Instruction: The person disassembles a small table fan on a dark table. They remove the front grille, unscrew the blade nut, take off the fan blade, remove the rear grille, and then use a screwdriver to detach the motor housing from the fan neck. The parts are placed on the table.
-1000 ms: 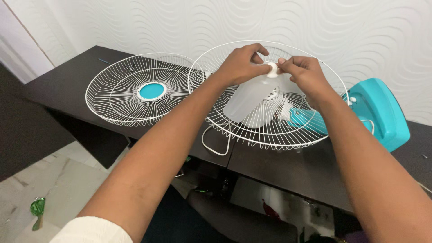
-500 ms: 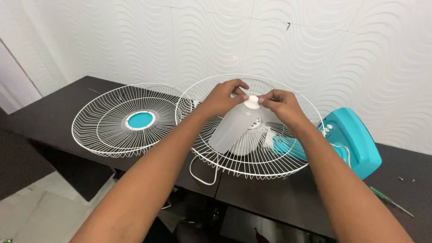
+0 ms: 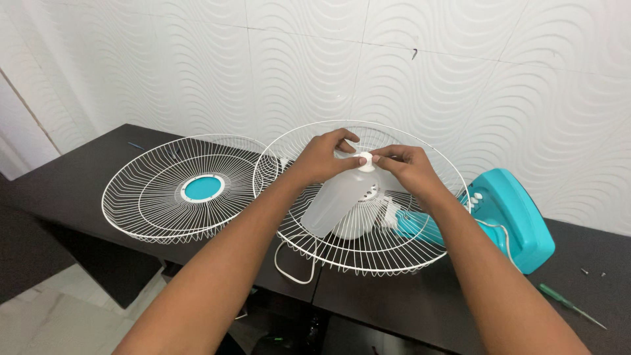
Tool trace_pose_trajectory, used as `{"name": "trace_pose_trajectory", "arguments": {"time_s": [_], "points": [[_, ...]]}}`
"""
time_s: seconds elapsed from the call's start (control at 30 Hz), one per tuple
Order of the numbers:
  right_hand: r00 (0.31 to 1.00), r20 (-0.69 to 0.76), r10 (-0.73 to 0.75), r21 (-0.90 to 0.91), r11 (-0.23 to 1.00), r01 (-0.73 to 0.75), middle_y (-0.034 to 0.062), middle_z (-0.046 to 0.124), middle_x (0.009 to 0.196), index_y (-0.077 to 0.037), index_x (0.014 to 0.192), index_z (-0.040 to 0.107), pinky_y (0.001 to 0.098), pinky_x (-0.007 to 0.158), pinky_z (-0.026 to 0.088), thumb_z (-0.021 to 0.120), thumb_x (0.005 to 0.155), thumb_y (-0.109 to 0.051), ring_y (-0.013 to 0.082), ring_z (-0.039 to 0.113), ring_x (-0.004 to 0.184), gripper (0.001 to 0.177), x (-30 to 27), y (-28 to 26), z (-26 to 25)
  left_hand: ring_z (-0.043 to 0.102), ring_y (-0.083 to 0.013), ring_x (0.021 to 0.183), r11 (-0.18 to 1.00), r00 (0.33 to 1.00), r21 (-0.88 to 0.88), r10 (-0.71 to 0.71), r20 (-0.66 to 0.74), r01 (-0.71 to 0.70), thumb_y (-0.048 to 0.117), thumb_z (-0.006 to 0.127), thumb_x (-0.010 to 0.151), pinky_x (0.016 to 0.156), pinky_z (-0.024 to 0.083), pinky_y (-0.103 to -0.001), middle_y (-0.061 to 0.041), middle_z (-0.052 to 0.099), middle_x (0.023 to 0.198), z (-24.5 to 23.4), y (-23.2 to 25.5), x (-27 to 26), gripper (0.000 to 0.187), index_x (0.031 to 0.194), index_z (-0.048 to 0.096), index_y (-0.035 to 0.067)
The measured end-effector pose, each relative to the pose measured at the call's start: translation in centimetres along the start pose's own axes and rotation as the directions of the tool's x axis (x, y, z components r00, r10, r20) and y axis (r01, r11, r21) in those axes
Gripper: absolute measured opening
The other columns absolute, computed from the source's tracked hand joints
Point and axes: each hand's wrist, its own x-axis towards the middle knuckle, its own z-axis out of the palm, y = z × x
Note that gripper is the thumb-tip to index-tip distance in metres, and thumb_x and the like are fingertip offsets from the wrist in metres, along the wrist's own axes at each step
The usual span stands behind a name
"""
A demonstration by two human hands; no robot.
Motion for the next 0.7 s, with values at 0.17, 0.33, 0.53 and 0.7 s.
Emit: {"name": "trace_pose_trajectory", "arguments": {"time_s": [0.17, 0.33, 0.53, 0.7], "points": [[0.998, 0.007, -0.061, 0.011, 0.998, 0.061, 0.0118, 0.075, 0.099, -0.003, 0.108, 0.078, 0.0309, 0.085, 0.049, 0.072, 0.09, -0.02, 0.0173, 0.065, 0.093, 0.026, 0.1, 0.4, -0.2, 0.074, -0.025, 0.104, 0.999, 1.0, -0.052, -0.017, 0.009, 0.017, 0.041, 0.08, 0.078, 0.089, 0.058, -0.039, -0.012, 0.077, 0.106, 0.0, -0.3, 0.1, 0.06, 0.125, 0.067, 0.006], [0.997, 0.027, -0.066, 0.031, 0.997, 0.066, 0.011, 0.074, 0.101, -0.006, 0.114, 0.076, 0.0318, 0.086, 0.05, 0.071, 0.089, -0.019, 0.0169, 0.066, 0.096, 0.028, -0.6, -0.1, -0.1, 0.075, -0.0234, 0.101, 0.998, 1.0, -0.07, -0.003, 0.0, 0.003, 0.038, 0.077, 0.078, 0.087, 0.058, -0.038, -0.011, 0.079, 0.105, 0.1, -0.3, -0.1, 0.057, 0.125, 0.067, 0.006], [1.0, 0.029, 0.003, 0.05, 0.999, -0.004, 0.0107, 0.073, 0.1, -0.006, 0.117, 0.076, 0.0353, 0.084, 0.052, 0.07, 0.091, -0.022, 0.0195, 0.067, 0.094, 0.031, -0.9, -0.5, 0.1, 0.073, -0.0233, 0.096, 1.0, 1.0, 0.006, 0.004, -0.011, -0.004, 0.043, 0.083, 0.074, 0.086, 0.057, -0.037, -0.011, 0.075, 0.1, 0.3, -0.1, -0.1, 0.065, 0.123, 0.066, 0.004], [1.0, 0.015, -0.024, -0.011, 1.0, 0.024, 0.0059, 0.074, 0.102, -0.007, 0.104, 0.075, 0.034, 0.09, 0.046, 0.07, 0.09, -0.028, 0.0158, 0.063, 0.101, 0.025, 0.2, 0.0, -0.2, 0.074, -0.0206, 0.096, 0.997, 1.0, -0.078, -0.011, 0.001, 0.011, 0.038, 0.075, 0.078, 0.083, 0.057, -0.036, -0.008, 0.08, 0.097, 0.3, -0.6, 0.2, 0.056, 0.123, 0.067, 0.005]]}}
